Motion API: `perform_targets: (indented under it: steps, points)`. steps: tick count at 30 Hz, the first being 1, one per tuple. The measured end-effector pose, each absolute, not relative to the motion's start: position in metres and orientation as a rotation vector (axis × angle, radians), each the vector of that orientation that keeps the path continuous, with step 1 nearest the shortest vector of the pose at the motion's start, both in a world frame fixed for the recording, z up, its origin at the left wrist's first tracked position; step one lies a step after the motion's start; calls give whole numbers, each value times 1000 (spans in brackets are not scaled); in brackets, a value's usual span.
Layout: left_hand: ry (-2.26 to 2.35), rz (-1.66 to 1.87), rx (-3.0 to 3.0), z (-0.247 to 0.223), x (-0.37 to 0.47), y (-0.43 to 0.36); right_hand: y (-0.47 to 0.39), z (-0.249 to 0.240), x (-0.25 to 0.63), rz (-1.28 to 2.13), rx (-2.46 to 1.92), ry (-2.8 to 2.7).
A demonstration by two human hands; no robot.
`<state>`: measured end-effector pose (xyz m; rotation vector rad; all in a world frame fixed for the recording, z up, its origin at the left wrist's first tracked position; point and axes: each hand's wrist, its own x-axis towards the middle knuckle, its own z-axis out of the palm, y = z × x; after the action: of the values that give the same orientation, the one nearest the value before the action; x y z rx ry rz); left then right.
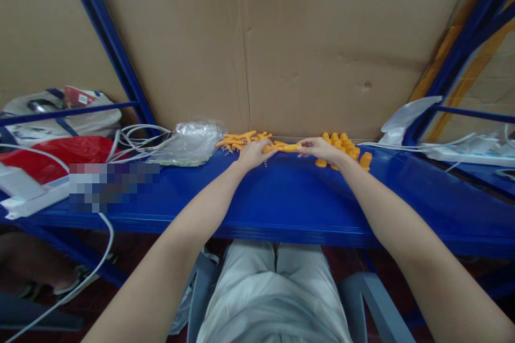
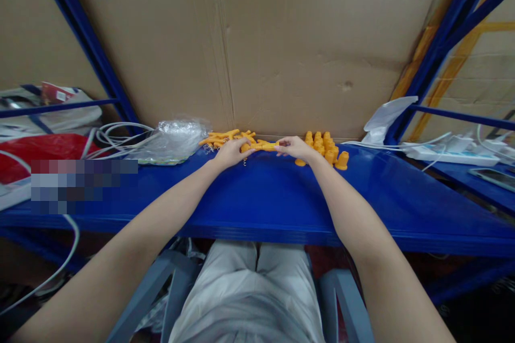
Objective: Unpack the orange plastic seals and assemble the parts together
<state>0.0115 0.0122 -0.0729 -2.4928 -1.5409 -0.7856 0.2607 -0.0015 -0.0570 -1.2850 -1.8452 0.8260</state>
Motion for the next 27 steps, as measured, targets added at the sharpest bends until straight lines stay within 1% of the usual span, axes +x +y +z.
perform_targets:
  steps: [3, 18, 27]
  points:
    - [-1532, -792, -2484, -74, 13, 12, -5, -54, 259, 896, -1314, -1787]
    - [-1527, -813, -2451, -75, 12, 14, -16, -47, 245, 966, -1398, -1677]
    - [-1553, -811, -2412, -74, 15, 10, -22, -45, 252, 1043, -1337, -1698]
